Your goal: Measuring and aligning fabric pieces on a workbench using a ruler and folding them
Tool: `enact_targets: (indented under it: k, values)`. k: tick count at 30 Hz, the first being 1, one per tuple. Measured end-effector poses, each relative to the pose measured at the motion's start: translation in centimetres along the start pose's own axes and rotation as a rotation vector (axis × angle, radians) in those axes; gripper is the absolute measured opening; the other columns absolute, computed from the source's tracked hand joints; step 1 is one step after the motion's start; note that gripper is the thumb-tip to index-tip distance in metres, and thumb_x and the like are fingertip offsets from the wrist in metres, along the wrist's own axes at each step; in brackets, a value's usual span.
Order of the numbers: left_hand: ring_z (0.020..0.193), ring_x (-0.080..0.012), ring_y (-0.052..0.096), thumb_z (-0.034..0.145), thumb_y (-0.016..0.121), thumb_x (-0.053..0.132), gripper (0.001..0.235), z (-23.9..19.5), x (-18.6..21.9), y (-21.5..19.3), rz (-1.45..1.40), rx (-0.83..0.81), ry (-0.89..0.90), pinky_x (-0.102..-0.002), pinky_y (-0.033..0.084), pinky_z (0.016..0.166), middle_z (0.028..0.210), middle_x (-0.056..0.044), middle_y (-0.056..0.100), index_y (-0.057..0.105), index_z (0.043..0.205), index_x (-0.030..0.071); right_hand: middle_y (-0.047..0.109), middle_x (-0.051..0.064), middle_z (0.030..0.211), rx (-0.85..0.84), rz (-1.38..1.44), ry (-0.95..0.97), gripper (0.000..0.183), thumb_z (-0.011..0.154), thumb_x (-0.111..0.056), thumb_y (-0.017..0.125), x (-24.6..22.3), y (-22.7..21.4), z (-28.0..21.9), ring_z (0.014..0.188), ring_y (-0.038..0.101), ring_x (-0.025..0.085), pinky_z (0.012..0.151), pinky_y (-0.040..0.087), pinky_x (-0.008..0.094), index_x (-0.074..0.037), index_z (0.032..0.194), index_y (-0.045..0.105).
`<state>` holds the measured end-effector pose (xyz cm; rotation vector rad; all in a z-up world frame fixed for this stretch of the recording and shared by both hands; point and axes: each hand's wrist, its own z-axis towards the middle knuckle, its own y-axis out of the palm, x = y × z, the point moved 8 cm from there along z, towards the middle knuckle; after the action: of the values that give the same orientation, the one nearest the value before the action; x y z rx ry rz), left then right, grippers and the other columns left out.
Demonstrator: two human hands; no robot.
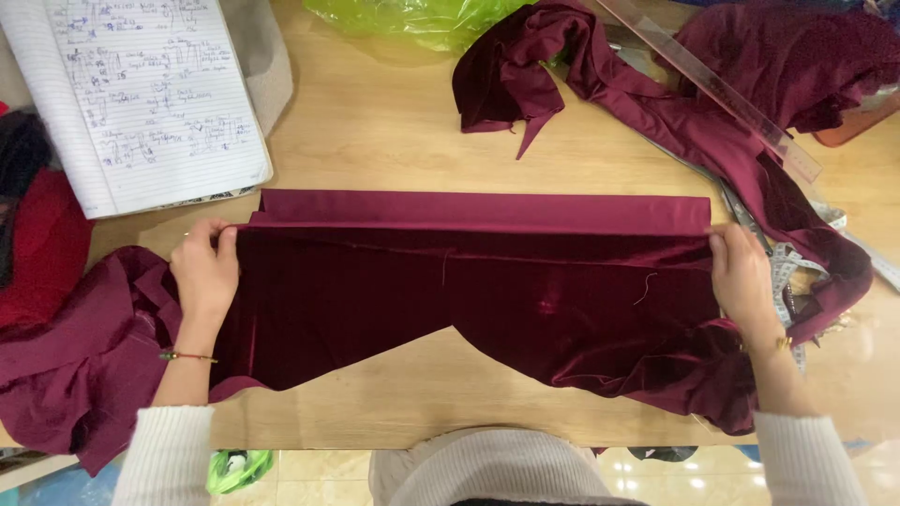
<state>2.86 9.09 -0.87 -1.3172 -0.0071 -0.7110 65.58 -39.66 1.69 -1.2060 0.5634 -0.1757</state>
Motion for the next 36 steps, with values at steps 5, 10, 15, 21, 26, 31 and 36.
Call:
enact_targets:
  k: [5,10,15,21,26,31,36]
  values:
    - [0.069,-0.0267,0.075,0.116,0.041,0.006,0.007,1.5,5.1,-1.1,-0.554,-0.113,-0.274,-0.028,0.057,0.055,0.087,-0.012,0.058,0.044,0.109,0.005,0.064,0.015,0.100,-0.068,-0.037,-0.083,0.032,0.093,-0.030,0.080,-0.3,-1.6,4.0,0.099,0.061,0.033,0.097,0.046,0.043,-0.004,0.111,0.074]
    - [0.070,-0.0358,0.071,0.116,0.049,0.007,0.002,5.0,6.5,-3.7,-0.236,0.005,0.046,-0.050,0.049,0.083,0.071,-0.014,0.070,0.049,0.115,0.005,0.064,0.010,0.093,-0.120,-0.136,-0.121,0.009,0.095,-0.018,0.079,0.6,-3.4,7.5,0.099,0.056,0.029,0.097,0.043,0.042,-0.013,0.102,0.078]
    - [0.099,-0.0354,0.061,0.094,0.089,0.030,0.047,7.2,8.8,-5.8,-0.109,0.043,0.469,-0.048,0.049,0.092,0.105,-0.018,0.064,0.073,0.124,-0.002,0.070,0.019,0.096,0.070,-0.127,-0.194,0.018,0.096,0.002,0.071,0.7,-6.3,11.0,0.096,0.057,0.038,0.094,0.043,0.046,-0.005,0.111,0.077]
    - [0.107,-0.0372,0.061,0.096,0.069,-0.019,0.021,6.6,9.5,-8.5,-0.214,0.097,0.483,-0.046,0.048,0.100,0.110,-0.022,0.064,0.075,0.115,-0.011,0.060,0.021,0.102,0.197,-0.188,-0.196,0.015,0.104,0.005,0.070,-1.0,-9.6,9.6,0.099,0.055,0.040,0.094,0.041,0.047,0.001,0.116,0.077]
    - [0.115,-0.0401,0.061,0.091,0.056,-0.021,0.043,-1.1,8.6,-9.8,-0.198,0.099,0.405,-0.048,0.047,0.105,0.119,-0.024,0.066,0.076,0.126,-0.007,0.060,0.012,0.099,0.230,-0.248,-0.105,0.024,0.096,0.008,0.064,-1.2,-9.2,0.2,0.100,0.052,0.034,0.095,0.036,0.045,-0.006,0.113,0.074]
    - [0.117,-0.0354,0.062,0.092,0.056,-0.021,0.045,-8.0,5.4,-6.1,-0.211,-0.012,0.277,-0.047,0.047,0.112,0.126,-0.021,0.067,0.074,0.128,-0.002,0.068,0.011,0.108,0.079,-0.286,-0.042,0.017,0.093,-0.003,0.067,-0.1,-3.0,-8.1,0.107,0.057,0.035,0.102,0.038,0.048,-0.010,0.107,0.073]
    - [0.122,-0.0282,0.063,0.097,0.059,-0.013,0.038,-10.4,3.9,-2.4,-0.222,-0.107,0.191,-0.041,0.047,0.115,0.131,-0.012,0.067,0.074,0.128,0.003,0.065,0.004,0.106,-0.036,-0.320,-0.033,0.018,0.095,-0.015,0.068,0.7,0.7,-10.3,0.105,0.058,0.030,0.098,0.044,0.045,-0.018,0.111,0.073]
